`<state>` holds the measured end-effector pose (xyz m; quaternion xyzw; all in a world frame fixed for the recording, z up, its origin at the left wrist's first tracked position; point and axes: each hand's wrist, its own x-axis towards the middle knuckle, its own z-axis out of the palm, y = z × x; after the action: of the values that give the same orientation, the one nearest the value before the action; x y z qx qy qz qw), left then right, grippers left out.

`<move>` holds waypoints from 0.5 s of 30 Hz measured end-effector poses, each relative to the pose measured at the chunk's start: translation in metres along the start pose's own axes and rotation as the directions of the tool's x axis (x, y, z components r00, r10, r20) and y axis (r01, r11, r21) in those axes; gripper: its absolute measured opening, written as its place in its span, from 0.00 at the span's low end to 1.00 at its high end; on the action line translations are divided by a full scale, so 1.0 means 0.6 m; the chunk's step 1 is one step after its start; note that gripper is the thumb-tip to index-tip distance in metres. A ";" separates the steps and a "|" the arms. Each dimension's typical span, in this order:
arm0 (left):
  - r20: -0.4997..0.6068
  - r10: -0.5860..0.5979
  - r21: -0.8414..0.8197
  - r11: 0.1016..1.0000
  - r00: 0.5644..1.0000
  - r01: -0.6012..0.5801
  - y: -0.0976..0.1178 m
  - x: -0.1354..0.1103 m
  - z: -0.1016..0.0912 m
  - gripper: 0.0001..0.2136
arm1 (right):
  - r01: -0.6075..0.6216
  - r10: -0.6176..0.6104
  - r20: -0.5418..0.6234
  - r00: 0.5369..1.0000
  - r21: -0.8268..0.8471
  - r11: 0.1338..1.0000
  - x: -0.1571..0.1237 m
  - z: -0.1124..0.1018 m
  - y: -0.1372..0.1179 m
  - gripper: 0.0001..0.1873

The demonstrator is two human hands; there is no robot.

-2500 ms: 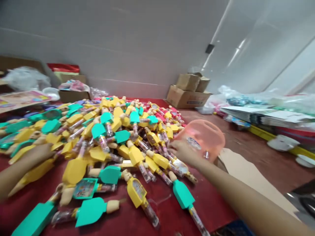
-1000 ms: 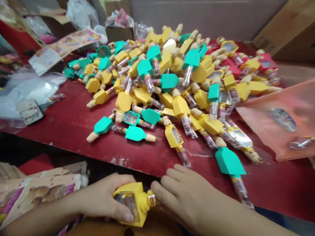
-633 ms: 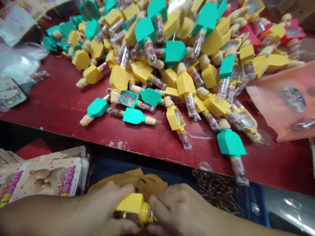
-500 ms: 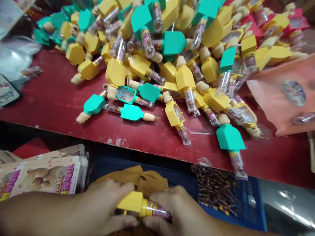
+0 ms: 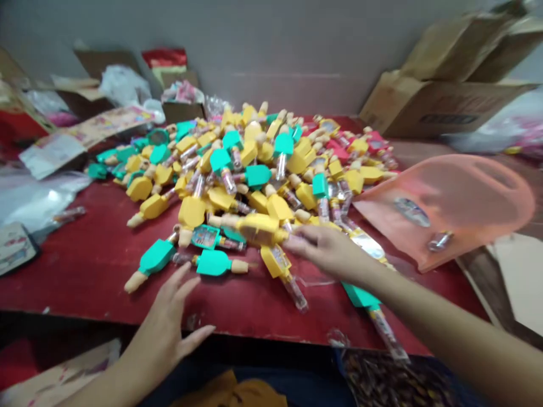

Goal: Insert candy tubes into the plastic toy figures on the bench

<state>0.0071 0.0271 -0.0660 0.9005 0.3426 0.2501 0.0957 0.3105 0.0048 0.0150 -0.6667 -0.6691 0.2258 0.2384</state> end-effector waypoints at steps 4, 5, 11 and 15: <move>0.023 0.324 -0.011 0.946 0.946 -0.324 0.034 0.046 0.047 0.25 | -0.005 -0.021 -0.295 0.955 -0.087 0.996 0.106 -0.081 0.053 0.28; 0.023 0.417 -0.001 0.909 0.908 -0.418 0.041 0.057 0.057 0.26 | -0.007 -0.034 -0.336 0.941 -0.118 0.993 0.117 -0.091 0.063 0.30; -0.069 0.533 0.165 0.840 0.843 -0.517 -0.012 0.109 0.091 0.37 | -0.188 -0.027 -0.531 0.847 -0.348 0.919 0.039 -0.040 0.137 0.22; -0.121 0.541 0.180 0.836 0.832 -0.518 -0.065 0.129 0.104 0.35 | -0.266 0.032 -0.491 0.871 -0.414 0.870 0.000 0.050 0.154 0.20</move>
<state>0.0664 0.1076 -0.1033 0.9404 0.1028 0.3167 -0.0698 0.3647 0.0059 -0.0657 -0.7897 -0.5706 -0.0924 0.2056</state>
